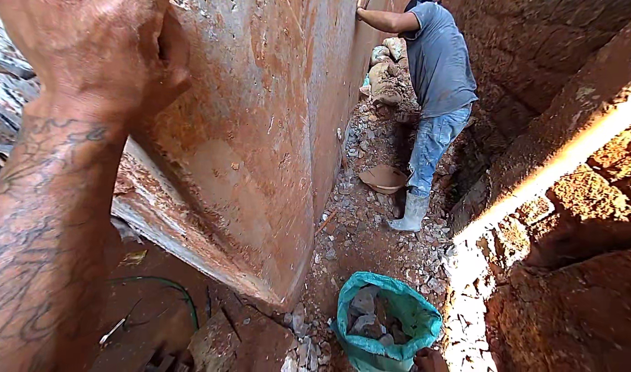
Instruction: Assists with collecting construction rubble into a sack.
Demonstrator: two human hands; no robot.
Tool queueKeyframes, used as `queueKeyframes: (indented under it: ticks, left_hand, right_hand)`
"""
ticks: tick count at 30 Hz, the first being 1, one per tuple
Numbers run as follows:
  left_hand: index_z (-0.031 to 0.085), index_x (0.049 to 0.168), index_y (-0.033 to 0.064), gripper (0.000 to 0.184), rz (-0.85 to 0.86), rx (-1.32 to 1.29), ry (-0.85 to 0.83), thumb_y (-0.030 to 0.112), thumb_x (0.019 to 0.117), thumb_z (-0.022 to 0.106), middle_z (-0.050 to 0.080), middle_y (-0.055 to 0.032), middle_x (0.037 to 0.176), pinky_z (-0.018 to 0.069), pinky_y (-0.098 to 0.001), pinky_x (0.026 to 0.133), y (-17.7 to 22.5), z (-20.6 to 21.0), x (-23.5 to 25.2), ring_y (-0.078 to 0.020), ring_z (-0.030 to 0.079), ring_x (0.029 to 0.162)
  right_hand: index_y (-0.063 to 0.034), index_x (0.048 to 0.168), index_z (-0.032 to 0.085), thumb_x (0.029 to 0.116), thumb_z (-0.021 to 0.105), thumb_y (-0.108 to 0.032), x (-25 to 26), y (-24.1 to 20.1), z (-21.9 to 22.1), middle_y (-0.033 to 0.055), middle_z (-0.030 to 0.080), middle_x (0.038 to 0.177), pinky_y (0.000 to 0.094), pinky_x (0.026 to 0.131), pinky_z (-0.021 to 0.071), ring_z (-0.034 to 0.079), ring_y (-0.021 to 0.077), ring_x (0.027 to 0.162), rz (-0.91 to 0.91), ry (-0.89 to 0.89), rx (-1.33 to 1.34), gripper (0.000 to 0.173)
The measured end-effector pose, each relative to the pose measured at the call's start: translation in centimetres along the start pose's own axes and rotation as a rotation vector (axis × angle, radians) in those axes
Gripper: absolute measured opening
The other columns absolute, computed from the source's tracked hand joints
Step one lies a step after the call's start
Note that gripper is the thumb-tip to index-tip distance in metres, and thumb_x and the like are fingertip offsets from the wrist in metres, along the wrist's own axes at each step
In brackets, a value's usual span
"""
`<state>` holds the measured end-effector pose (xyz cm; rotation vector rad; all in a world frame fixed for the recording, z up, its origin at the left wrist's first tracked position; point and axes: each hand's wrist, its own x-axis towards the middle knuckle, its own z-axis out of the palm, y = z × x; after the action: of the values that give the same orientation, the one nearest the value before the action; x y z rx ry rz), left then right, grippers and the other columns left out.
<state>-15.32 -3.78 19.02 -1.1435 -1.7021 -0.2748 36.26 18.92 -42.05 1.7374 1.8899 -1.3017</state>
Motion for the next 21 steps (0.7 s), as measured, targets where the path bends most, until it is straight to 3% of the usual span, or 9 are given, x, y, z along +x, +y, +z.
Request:
queueKeyframes:
  ticks: [7,11,16,21]
  left_hand:
    - [0.051,0.082,-0.0017,0.030,-0.082,-0.071,-0.085,0.024,0.0950,0.044,0.055,-0.0262,0.071,0.0359,-0.0617,0.050,-1.7,1.4,-0.9,-0.0494,0.058,0.064]
    - [0.057,0.089,0.0069,0.036,-0.070,-0.044,-0.046,0.033,0.1058,0.039,0.057,-0.0156,0.075,0.0395,-0.0534,0.052,-5.7,5.0,-1.2,-0.0348,0.060,0.065]
    - [0.055,0.090,0.0044,0.041,-0.169,-0.126,-0.115,0.037,0.1067,0.037,0.056,-0.0176,0.075,0.0383,-0.0561,0.054,-5.5,5.3,-1.2,-0.0362,0.058,0.066]
    - [0.056,0.091,0.0007,0.040,-0.146,-0.221,-0.091,0.034,0.1059,0.039,0.057,-0.0203,0.076,0.0395,-0.0565,0.055,-5.2,5.3,-1.1,-0.0368,0.058,0.066]
  right_hand:
    - [0.0038,0.120,0.069,0.0965,0.068,-0.017,0.4,0.7,0.2,0.0247,0.072,0.111,0.0542,0.094,0.0548,0.071,0.0368,0.102,0.012,0.007,-0.014,0.031]
    - [0.0012,0.121,0.069,0.0946,0.069,-0.020,1.0,1.6,0.0,0.0231,0.072,0.113,0.0552,0.093,0.0559,0.071,0.0363,0.103,0.022,0.019,-0.038,0.034]
    - [0.0007,0.123,0.068,0.0967,0.067,-0.019,0.4,1.5,-0.5,0.0236,0.072,0.113,0.0542,0.092,0.0559,0.072,0.0364,0.101,0.049,0.012,-0.023,0.033]
    - [0.0007,0.122,0.068,0.0960,0.068,-0.019,0.0,1.2,-0.7,0.0228,0.073,0.109,0.0537,0.088,0.0571,0.072,0.0357,0.096,0.043,0.014,-0.007,0.032]
